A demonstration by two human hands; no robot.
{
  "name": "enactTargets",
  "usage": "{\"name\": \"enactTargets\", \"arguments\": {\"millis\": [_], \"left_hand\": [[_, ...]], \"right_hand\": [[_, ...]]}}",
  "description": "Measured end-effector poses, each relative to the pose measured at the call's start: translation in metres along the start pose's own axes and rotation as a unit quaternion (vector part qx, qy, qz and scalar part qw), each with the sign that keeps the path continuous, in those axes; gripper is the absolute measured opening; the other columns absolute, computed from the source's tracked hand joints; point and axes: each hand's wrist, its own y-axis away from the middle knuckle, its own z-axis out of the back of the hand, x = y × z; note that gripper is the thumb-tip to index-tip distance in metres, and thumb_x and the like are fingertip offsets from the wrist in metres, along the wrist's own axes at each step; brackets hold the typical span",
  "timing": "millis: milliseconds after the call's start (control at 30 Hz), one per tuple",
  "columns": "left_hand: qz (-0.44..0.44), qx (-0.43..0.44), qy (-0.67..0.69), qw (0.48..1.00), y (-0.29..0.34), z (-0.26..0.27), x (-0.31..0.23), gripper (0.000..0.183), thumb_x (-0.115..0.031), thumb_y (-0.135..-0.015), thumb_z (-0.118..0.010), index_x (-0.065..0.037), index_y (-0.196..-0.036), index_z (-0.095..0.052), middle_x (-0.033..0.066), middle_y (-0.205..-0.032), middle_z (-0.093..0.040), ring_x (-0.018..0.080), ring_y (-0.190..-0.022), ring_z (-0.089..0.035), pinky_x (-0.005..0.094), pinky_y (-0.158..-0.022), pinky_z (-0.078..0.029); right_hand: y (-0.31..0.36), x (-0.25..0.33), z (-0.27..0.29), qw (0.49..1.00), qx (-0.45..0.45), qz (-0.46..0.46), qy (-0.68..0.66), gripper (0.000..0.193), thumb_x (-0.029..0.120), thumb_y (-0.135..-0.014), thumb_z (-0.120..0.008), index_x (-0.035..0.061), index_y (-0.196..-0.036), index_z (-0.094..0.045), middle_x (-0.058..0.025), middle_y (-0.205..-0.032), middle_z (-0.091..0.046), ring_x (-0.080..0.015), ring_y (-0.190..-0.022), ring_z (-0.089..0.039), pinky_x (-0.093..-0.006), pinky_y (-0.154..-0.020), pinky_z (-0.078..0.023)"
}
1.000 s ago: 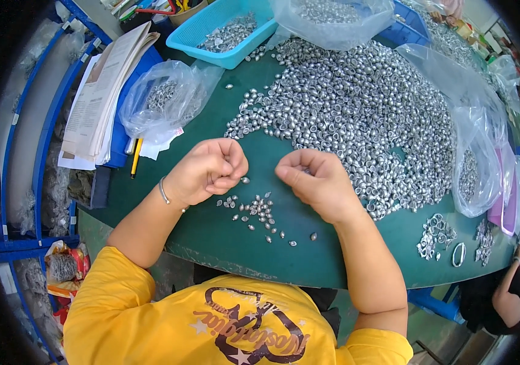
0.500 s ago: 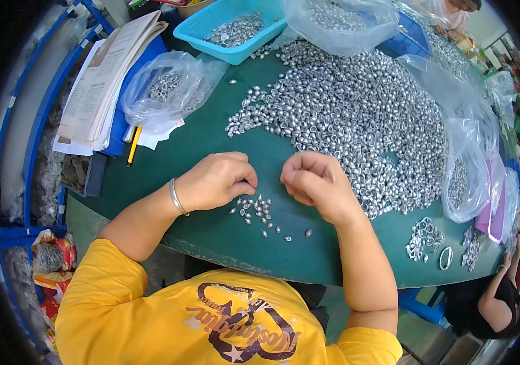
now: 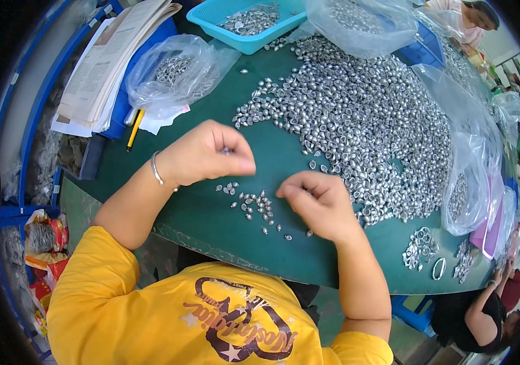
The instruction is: The person sorts small metal components on a green desk. They pick up individual parts from a large pile, handle them one by one, and place them into smaller groups or containers.
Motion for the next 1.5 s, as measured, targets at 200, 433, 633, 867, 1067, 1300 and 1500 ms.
{"name": "enactTargets", "arguments": {"millis": [200, 433, 633, 867, 1067, 1300, 1500], "left_hand": [[-0.092, -0.033, -0.469, 0.878, 0.011, -0.023, 0.010, 0.009, -0.010, -0.071, -0.067, -0.006, -0.079, -0.067, 0.0112, -0.078, -0.060, 0.0297, -0.075, -0.060, 0.0375, -0.068, -0.048], [-0.089, -0.032, -0.443, 0.892, 0.014, -0.024, 0.022, 0.006, -0.008, -0.071, -0.067, -0.005, -0.076, -0.066, 0.0102, -0.076, -0.060, 0.0278, -0.071, -0.059, 0.0355, -0.065, -0.048], [0.058, 0.021, -0.020, 0.998, 0.005, -0.014, 0.009, 0.007, -0.005, -0.076, -0.066, -0.002, -0.080, -0.061, 0.0018, -0.068, -0.052, 0.0093, -0.053, -0.047, 0.0220, -0.048, -0.038], [0.094, 0.028, 0.318, 0.943, 0.005, -0.007, 0.015, 0.006, -0.003, -0.078, -0.060, 0.000, -0.081, -0.057, 0.0032, -0.063, -0.050, 0.0055, -0.049, -0.040, 0.0185, -0.042, -0.032], [-0.127, -0.057, -0.393, 0.909, 0.006, -0.024, 0.028, 0.009, -0.009, -0.073, -0.069, -0.007, -0.081, -0.067, 0.0076, -0.069, -0.056, 0.0231, -0.062, -0.056, 0.0319, -0.058, -0.046], [-0.130, -0.038, -0.430, 0.893, 0.009, -0.026, 0.024, 0.008, -0.010, -0.073, -0.068, -0.008, -0.081, -0.068, 0.0082, -0.072, -0.056, 0.0272, -0.070, -0.058, 0.0356, -0.062, -0.047], [-0.124, -0.009, -0.436, 0.892, 0.010, -0.024, 0.023, 0.009, -0.010, -0.072, -0.067, -0.009, -0.081, -0.067, 0.0074, -0.073, -0.056, 0.0271, -0.071, -0.058, 0.0356, -0.061, -0.047]], "right_hand": [[-0.005, 0.000, -0.027, 0.873, -0.045, 0.226, 0.431, 0.012, 0.010, -0.079, -0.061, 0.0090, -0.091, -0.064, -0.0094, -0.069, -0.057, -0.0300, -0.061, -0.059, -0.0377, -0.053, -0.048], [0.000, 0.000, -0.011, 0.999, -0.022, 0.036, -0.009, 0.007, 0.005, -0.082, -0.060, 0.0019, -0.088, -0.058, 0.0000, -0.069, -0.053, -0.0075, -0.053, -0.046, -0.0198, -0.045, -0.034], [0.001, 0.003, 0.006, 0.972, 0.022, -0.054, -0.228, 0.008, 0.008, -0.083, -0.059, 0.0003, -0.082, -0.061, 0.0004, -0.065, -0.053, -0.0046, -0.054, -0.044, -0.0200, -0.043, -0.030], [0.005, 0.002, -0.025, 0.918, -0.023, 0.175, 0.355, 0.009, 0.012, -0.077, -0.065, 0.0082, -0.086, -0.065, -0.0105, -0.071, -0.058, -0.0316, -0.064, -0.059, -0.0383, -0.055, -0.047], [0.005, 0.004, -0.021, 0.900, -0.022, 0.179, 0.398, 0.008, 0.011, -0.078, -0.063, 0.0080, -0.084, -0.064, -0.0106, -0.073, -0.059, -0.0324, -0.065, -0.059, -0.0393, -0.055, -0.047], [0.000, 0.000, -0.011, 0.996, 0.002, 0.086, 0.033, 0.004, 0.006, -0.080, -0.060, 0.0025, -0.082, -0.060, -0.0005, -0.068, -0.057, -0.0117, -0.052, -0.053, -0.0246, -0.046, -0.040], [-0.002, -0.003, -0.017, 0.983, -0.028, 0.125, 0.129, 0.008, 0.008, -0.080, -0.063, 0.0018, -0.082, -0.066, -0.0075, -0.065, -0.061, -0.0148, -0.056, -0.056, -0.0255, -0.052, -0.044]]}}
